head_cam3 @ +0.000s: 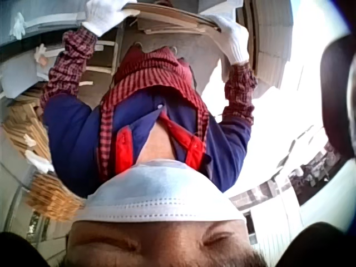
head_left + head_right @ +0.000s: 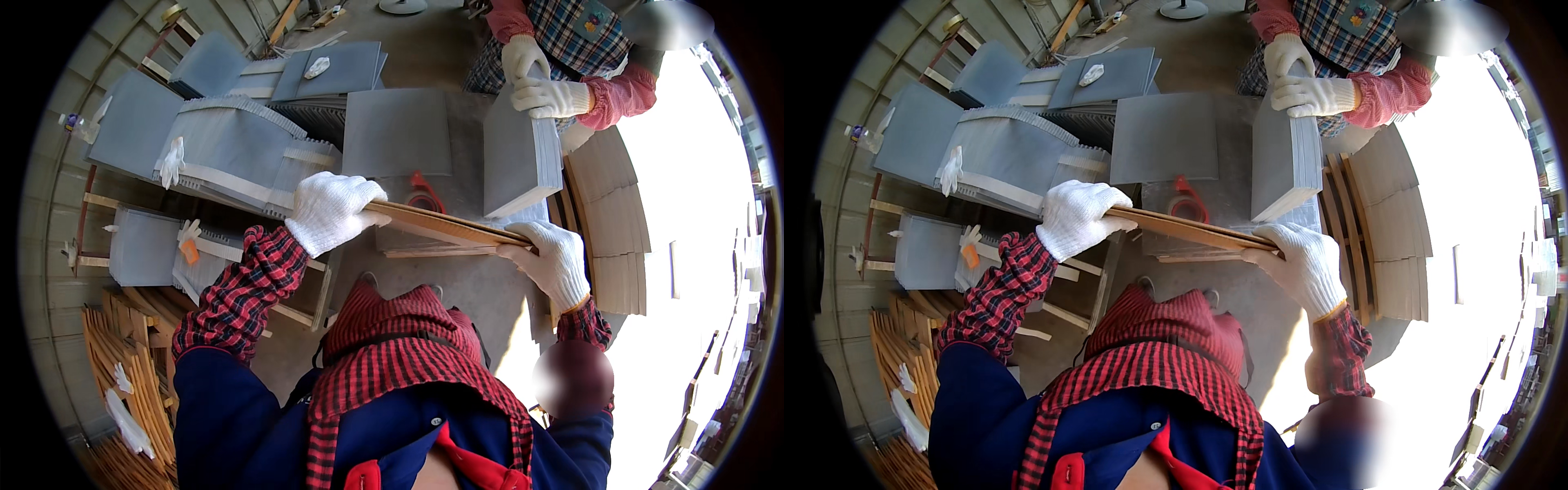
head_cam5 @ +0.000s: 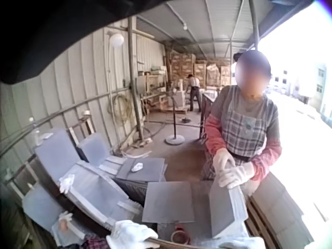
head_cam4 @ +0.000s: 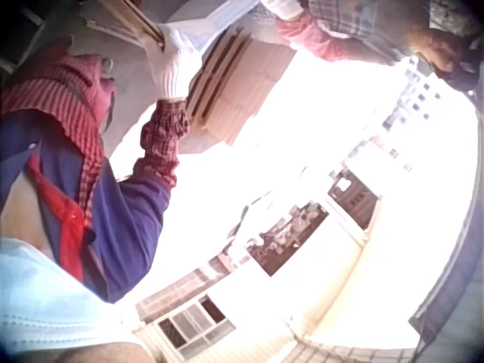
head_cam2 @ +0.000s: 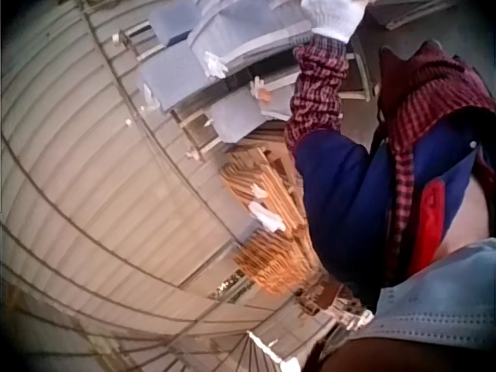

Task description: The person handles gray rectangular panels and cardboard pieces, aligning them and securing them with tape. They repeatedly pick up panels, position them against each other, and apply tape to join edges, working alongside another person in a warehouse-like area.

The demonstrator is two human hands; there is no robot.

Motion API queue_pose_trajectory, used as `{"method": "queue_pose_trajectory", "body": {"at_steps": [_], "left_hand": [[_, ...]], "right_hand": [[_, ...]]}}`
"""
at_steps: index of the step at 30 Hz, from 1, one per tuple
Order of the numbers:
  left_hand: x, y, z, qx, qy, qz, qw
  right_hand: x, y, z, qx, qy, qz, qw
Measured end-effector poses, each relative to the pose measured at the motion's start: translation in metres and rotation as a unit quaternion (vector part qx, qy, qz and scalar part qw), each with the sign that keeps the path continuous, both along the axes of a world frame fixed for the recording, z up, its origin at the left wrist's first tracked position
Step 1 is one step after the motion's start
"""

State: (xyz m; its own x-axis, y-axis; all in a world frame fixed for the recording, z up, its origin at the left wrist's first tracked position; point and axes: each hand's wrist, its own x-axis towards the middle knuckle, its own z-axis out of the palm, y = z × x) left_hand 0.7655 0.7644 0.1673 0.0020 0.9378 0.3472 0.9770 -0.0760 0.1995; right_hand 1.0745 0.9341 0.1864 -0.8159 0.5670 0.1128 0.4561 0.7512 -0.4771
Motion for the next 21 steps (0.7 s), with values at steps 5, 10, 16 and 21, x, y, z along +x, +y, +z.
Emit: {"method": "queue_pose_trajectory", "body": {"at_steps": [5,10,16,21], "left_hand": [[-0.011,-0.03,0.011,0.085,-0.11,0.025,0.99],[-0.011,-0.046,-0.003,0.11,-0.226,0.038,0.967],[0.026,-0.044,-0.049,0.269,-0.22,0.127,0.929],[0.016,-0.053,-0.085,0.174,-0.367,0.147,0.902]], "right_hand": [[0.046,0.018,0.01,-0.362,0.295,-0.003,0.885],[0.044,0.017,0.006,-0.24,0.151,-0.165,0.945],[-0.028,-0.017,0.06,-0.022,0.109,-0.035,0.993],[-0.067,-0.024,0.055,0.09,0.034,0.008,0.995]]}}
